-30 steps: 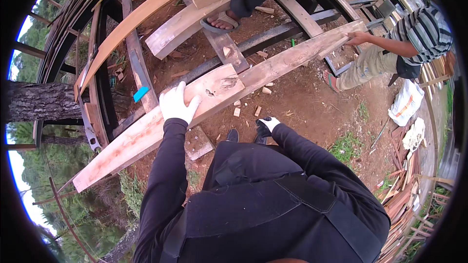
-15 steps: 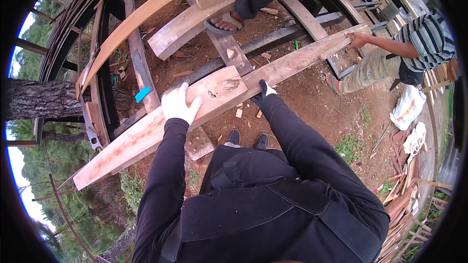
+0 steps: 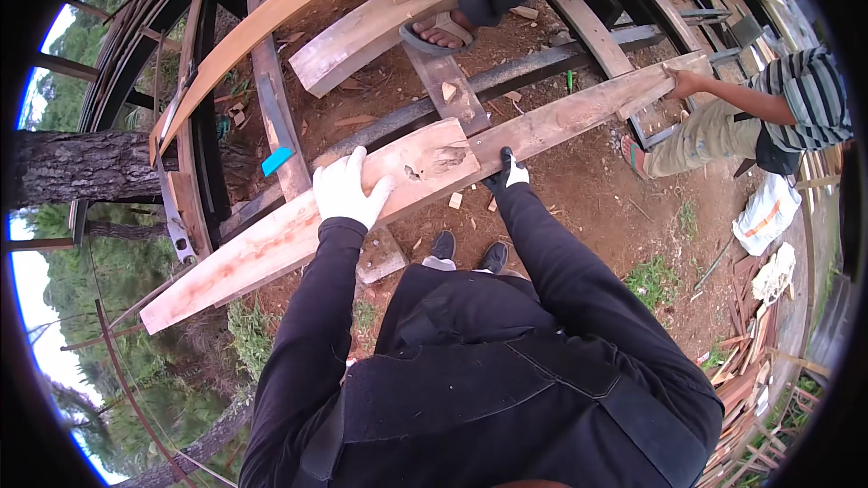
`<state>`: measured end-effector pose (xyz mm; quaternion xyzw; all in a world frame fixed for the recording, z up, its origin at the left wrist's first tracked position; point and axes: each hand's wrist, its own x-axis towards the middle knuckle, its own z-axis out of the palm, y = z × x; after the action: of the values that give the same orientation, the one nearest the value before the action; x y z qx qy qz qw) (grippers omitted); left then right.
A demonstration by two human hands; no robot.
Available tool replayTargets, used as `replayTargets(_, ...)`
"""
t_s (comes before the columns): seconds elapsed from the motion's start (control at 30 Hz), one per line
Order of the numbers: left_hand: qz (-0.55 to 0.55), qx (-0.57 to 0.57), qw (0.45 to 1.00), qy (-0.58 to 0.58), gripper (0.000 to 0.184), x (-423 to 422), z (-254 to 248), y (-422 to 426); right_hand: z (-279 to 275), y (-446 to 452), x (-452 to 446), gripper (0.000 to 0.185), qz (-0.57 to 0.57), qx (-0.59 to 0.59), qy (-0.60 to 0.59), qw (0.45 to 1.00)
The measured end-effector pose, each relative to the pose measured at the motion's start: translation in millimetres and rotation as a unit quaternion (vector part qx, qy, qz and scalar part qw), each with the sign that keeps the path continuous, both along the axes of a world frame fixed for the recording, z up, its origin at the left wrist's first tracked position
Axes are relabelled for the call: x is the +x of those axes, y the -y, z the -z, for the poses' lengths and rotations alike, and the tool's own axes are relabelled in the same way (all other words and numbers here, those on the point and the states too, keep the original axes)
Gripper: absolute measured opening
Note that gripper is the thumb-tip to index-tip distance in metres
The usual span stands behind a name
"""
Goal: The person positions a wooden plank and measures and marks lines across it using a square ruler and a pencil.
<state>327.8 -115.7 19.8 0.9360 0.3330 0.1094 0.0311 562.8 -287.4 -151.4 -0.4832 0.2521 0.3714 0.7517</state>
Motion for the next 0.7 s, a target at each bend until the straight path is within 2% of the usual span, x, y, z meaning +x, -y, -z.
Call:
replayTargets(0.13, 0.008, 0.008, 1.000, 0.019, 0.070, -5, 5, -5, 0, 3, 9, 0.054, -0.082, -0.046, -0.012, 0.995)
replayTargets(0.2, 0.009, -0.030, 0.999, 0.023, 0.070, -4, 7, -10, -7, 16, 12, 0.055, -0.128, -0.075, 0.010, 0.989)
replayTargets(0.27, 0.011, -0.033, 0.999, 0.034, 0.069, -4, 3, -4, 8, 32, 30, 0.057, -0.297, -0.076, -0.024, 0.952)
replayTargets(0.33, 0.005, 0.022, 0.999, 0.042, 0.068, -6, 4, 2, 19, 51, 31, 0.051, -0.346, -0.115, -0.007, 0.931)
replayTargets(0.4, 0.009, -0.009, 0.999, 0.039, 0.068, -5, 1, 2, 31, 78, 17, 0.038, -0.303, -0.115, 0.004, 0.946)
replayTargets(0.47, -0.010, -0.013, 1.000, 0.016, 0.070, -6, 5, 1, 20, 95, 2, 0.033, -0.348, -0.152, 0.013, 0.925)
replayTargets(0.53, 0.000, 0.003, 1.000, 0.031, 0.070, -5, 7, -1, 3, 104, -5, 0.037, -0.365, -0.059, -0.038, 0.928)
replayTargets(0.6, 0.004, -0.008, 0.999, 0.035, 0.069, -7, 4, -1, -78, 98, -11, 0.030, -0.402, -0.015, 0.075, 0.913)
replayTargets(0.67, 0.015, -0.013, 0.999, 0.029, 0.068, -5, 5, -5, -162, 94, -4, 0.035, -0.432, 0.170, 0.210, 0.861)
replayTargets(0.7, 0.009, -0.019, 0.999, 0.030, 0.068, -4, 6, -6, -222, 90, -10, 0.039, -0.414, 0.192, 0.299, 0.838)
